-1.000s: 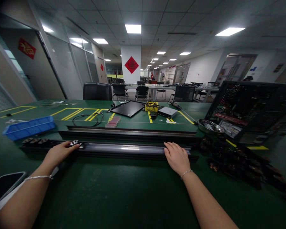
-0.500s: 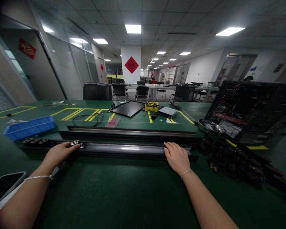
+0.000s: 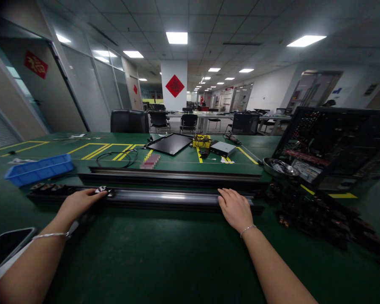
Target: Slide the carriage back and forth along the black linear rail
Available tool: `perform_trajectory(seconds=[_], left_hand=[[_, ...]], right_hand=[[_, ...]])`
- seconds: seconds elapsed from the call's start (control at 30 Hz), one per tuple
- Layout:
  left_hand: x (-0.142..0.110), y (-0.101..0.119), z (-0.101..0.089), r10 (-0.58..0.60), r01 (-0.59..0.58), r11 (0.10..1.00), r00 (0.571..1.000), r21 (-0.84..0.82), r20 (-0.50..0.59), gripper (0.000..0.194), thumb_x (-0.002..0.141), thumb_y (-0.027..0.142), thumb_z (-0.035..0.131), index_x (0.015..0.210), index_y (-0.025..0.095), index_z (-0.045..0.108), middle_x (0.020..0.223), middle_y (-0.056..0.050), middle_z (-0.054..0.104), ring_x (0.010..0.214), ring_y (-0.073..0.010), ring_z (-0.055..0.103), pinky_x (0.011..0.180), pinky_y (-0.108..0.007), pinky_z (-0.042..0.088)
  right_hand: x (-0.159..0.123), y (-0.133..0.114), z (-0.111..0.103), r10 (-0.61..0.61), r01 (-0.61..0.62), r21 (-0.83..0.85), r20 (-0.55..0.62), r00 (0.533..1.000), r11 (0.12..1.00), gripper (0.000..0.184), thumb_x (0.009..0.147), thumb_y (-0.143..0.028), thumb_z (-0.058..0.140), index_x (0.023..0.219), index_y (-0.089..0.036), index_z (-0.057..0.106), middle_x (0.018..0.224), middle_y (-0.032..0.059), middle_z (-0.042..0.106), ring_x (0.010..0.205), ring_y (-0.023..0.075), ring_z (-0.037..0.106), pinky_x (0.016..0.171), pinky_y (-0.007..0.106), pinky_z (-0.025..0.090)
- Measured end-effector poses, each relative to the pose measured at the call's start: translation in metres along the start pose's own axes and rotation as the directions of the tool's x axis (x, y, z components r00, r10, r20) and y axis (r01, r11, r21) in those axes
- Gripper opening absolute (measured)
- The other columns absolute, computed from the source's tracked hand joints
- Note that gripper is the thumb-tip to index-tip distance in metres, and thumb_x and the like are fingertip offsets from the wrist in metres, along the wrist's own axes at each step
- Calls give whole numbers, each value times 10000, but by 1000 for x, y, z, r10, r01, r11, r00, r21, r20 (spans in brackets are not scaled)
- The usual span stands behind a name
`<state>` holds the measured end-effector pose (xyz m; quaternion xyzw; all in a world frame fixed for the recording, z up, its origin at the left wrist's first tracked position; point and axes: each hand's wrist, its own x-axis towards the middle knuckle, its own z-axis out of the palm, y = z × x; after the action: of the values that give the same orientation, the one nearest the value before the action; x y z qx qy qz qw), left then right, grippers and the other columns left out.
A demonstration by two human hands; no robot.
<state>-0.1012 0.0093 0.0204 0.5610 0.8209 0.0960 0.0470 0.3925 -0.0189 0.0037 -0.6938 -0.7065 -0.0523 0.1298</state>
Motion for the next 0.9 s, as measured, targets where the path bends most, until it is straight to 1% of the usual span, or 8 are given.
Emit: perform_trajectory(seconds=[0.17,0.33,0.5,0.73,0.9], left_hand=[[-2,3,-2,9,-10,1000,999,19,39,632,761,647,348,1065,186,655,1077,-149,669,1019,-354,587,810,-408,443],[-2,4,-2,7,-7,1000,1000,23,21,633,762,647,352,1074,186,652,1076,-148,671,1021,-348,592,804,-405,447],[-3,4,-2,15,-15,999,1000,30,22,629,767,644,351,1077,188,654,1092,-147,665,1036,-351,582,826,-411,439],[-4,6,-3,15,-15,1000,1000,20,11,606,762,643,368,1048,198,665,1062,-145,676,1016,-366,587,814,-423,443],[-5,6,-3,15,-15,1000,1000,21,14,594,766,638,368,1029,200,670,1065,-145,675,1014,-361,590,813,-422,446]], right_hand=[[0,1,1,-3,3,-6,-10,1000,1000,477,908,-401,242,1258,-246,526,1312,26,527,1229,204,422,980,412,337],[1,3,4,-12,12,-9,-23,1000,1000,472,907,-400,244,1262,-261,522,1309,23,530,1226,202,424,975,408,342],[0,1,1,-5,4,-12,-15,1000,1000,475,906,-403,238,1259,-271,527,1311,22,528,1225,209,427,973,412,345],[0,0,-1,5,-5,-1,6,1000,1000,496,910,-415,221,1271,-243,514,1319,27,520,1236,210,415,982,422,334],[0,-1,-2,6,-6,5,7,1000,1000,499,910,-413,216,1267,-236,517,1322,31,517,1236,209,414,981,417,332]])
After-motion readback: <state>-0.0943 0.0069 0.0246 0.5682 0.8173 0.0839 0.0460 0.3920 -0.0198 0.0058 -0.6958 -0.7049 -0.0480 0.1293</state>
